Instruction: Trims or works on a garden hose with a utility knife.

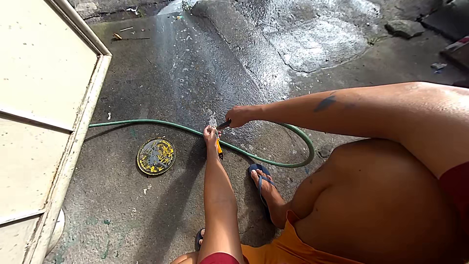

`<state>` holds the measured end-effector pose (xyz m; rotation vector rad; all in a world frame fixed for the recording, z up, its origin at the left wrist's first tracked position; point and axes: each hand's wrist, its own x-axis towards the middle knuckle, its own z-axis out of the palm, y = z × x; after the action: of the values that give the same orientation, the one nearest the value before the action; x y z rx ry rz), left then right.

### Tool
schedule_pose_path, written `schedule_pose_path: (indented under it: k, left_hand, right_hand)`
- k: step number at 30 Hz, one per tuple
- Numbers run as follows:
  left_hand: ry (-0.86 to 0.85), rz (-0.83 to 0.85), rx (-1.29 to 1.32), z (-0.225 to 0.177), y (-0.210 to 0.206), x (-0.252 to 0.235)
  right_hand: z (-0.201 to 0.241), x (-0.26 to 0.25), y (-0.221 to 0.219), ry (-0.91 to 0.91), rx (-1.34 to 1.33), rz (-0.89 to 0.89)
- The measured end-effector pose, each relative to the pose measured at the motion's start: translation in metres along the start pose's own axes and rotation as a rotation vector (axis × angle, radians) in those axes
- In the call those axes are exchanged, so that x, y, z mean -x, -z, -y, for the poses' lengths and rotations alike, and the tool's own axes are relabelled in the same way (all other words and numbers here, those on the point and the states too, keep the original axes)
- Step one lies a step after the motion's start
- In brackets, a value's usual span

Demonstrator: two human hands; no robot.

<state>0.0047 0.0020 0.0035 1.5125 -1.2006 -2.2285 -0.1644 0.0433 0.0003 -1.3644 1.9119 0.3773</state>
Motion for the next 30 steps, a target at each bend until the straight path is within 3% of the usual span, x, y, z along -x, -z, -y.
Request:
schedule_pose_path:
  k: [18,30]
  left_hand:
    - [0.086,-0.079,0.135,-0.0004,-0.0026,-0.0051]
    - [0.087,-0.025,0.100,-0.0023,-0.0015,-0.0046]
  right_hand:
    - [0.0027,0.0028,0.0017,-0.003,-0.016,0.005]
    - [0.0041,0.0008,0.0018,0.000,-0.001,0.012]
